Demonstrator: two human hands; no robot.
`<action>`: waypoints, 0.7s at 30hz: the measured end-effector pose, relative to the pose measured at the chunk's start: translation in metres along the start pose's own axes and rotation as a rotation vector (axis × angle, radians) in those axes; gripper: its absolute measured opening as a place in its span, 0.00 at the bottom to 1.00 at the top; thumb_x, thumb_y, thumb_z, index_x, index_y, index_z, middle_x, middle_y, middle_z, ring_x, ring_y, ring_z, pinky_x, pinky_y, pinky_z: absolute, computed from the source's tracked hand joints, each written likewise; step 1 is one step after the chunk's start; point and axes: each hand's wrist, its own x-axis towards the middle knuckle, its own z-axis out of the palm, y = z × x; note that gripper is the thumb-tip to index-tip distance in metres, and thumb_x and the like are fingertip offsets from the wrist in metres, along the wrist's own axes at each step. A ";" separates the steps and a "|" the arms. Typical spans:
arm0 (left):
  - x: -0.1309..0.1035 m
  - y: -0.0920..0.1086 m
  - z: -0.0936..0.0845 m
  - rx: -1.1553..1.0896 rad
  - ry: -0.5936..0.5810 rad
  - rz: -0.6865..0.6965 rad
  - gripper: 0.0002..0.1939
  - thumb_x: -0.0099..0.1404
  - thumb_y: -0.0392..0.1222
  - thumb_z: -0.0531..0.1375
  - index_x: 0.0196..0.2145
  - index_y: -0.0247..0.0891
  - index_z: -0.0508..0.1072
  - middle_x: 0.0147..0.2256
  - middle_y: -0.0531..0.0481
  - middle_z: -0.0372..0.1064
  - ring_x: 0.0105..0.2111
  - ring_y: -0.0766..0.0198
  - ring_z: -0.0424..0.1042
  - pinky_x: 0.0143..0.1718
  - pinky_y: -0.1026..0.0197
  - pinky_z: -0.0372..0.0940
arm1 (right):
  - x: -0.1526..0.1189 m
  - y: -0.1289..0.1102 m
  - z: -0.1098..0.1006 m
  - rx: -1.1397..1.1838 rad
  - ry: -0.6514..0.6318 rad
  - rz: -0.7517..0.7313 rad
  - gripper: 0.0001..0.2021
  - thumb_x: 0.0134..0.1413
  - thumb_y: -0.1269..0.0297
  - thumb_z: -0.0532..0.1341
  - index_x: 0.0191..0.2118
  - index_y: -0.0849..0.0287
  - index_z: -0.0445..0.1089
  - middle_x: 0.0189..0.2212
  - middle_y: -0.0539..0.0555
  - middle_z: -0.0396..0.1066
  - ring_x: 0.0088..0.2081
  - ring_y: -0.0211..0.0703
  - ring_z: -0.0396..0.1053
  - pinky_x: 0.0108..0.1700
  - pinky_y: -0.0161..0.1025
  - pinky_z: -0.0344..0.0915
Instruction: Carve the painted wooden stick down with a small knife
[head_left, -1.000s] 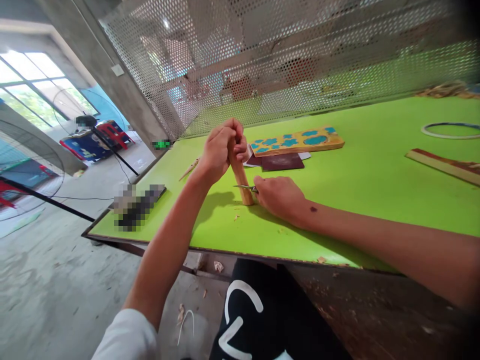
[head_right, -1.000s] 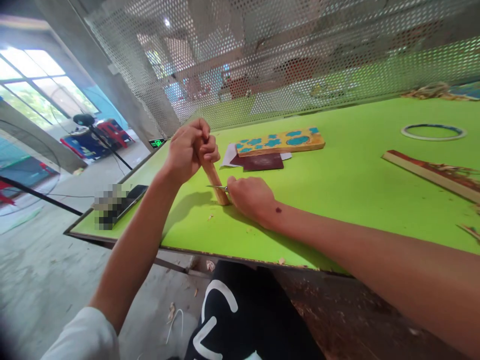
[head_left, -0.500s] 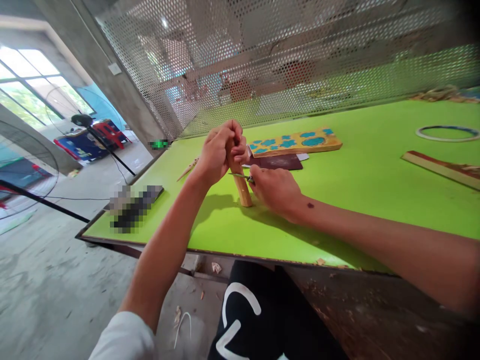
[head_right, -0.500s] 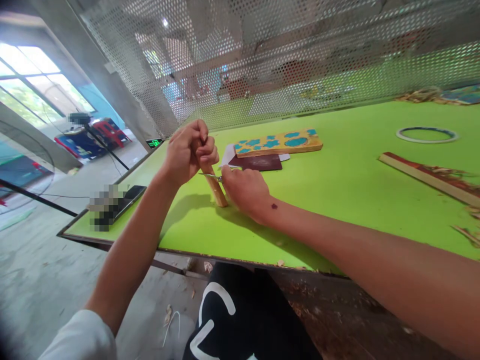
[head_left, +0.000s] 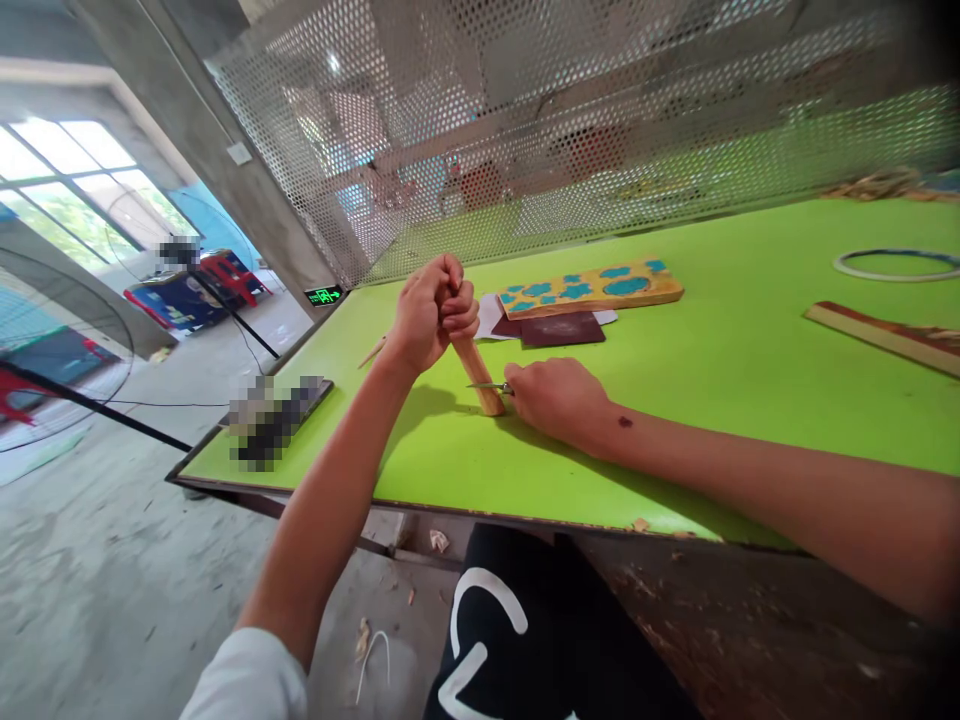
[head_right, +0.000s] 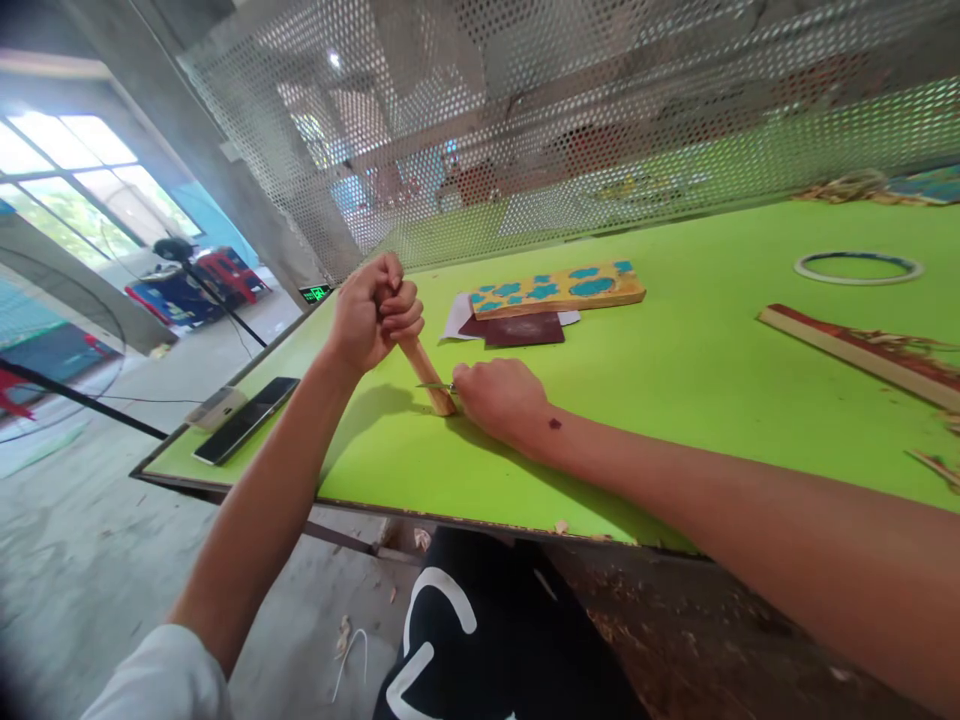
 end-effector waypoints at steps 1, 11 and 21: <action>0.000 0.001 0.000 0.010 0.007 0.001 0.15 0.71 0.46 0.53 0.27 0.39 0.59 0.15 0.61 0.46 0.11 0.75 0.50 0.13 0.72 0.48 | 0.000 0.000 -0.001 -0.002 -0.003 -0.005 0.11 0.62 0.68 0.53 0.41 0.61 0.73 0.28 0.62 0.77 0.31 0.53 0.75 0.29 0.40 0.53; 0.000 -0.005 0.004 -0.087 -0.002 0.022 0.13 0.70 0.40 0.53 0.26 0.39 0.59 0.15 0.62 0.45 0.10 0.76 0.48 0.13 0.72 0.43 | 0.010 -0.005 -0.003 0.012 0.085 0.059 0.13 0.66 0.64 0.50 0.45 0.61 0.70 0.29 0.59 0.77 0.30 0.53 0.75 0.27 0.40 0.49; 0.003 -0.003 -0.006 -0.163 0.041 0.021 0.14 0.70 0.38 0.52 0.25 0.38 0.58 0.15 0.62 0.42 0.10 0.76 0.46 0.13 0.72 0.40 | 0.005 0.002 0.004 -0.007 0.017 -0.007 0.12 0.65 0.66 0.51 0.42 0.61 0.71 0.30 0.61 0.77 0.31 0.53 0.75 0.28 0.40 0.51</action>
